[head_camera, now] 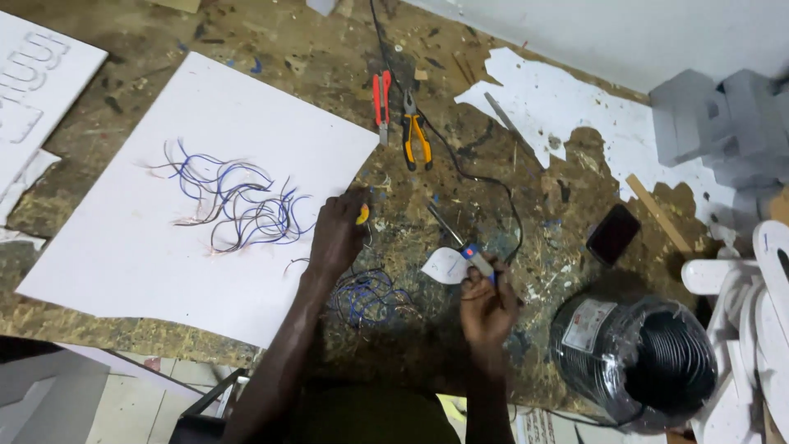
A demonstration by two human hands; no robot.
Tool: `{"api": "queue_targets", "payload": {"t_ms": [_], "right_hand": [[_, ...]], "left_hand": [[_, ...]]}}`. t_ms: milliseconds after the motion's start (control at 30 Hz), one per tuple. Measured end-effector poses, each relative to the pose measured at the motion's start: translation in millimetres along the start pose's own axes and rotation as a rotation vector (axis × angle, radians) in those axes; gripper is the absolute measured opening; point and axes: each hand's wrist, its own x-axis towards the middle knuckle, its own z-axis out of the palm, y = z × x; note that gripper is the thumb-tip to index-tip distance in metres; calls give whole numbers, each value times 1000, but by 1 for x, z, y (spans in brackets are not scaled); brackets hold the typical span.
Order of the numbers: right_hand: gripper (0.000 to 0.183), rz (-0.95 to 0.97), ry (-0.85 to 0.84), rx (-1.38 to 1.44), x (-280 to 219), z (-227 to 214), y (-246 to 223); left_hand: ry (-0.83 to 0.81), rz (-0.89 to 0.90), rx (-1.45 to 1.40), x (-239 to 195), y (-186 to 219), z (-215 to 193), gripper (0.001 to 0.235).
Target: Soldering wires to LED strips and electronic components on a workbench in a sign shop.
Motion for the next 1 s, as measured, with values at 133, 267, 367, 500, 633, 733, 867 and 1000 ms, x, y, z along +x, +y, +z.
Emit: {"api": "queue_targets", "payload": {"t_ms": [133, 267, 367, 500, 633, 733, 867, 1000], "right_hand": [[18, -198, -271, -425, 13, 6, -12], [36, -631, -682, -980, 8, 72, -26], [49, -681, -835, -1062, 3, 77, -19], [23, -620, -778, -1098, -23, 60, -22], [10, -632, -937, -1019, -42, 53, -34], [6, -577, -953, -855, -49, 53, -30], [7, -525, -918, -854, -61, 35, -27], [5, -575, -828, -889, -61, 34, -33]], "left_hand": [[171, 12, -262, -10, 33, -29, 47], [452, -63, -435, -32, 101, -44, 49], [588, -122, -472, -50, 147, -32, 52], [564, -335, -437, -91, 200, -9, 54], [668, -522, -344, -145, 228, 11, 46], [780, -706, -457, -152, 238, 2, 45], [910, -784, -424, -156, 232, 5, 38], [982, -739, -624, -131, 250, -18, 37]]}}
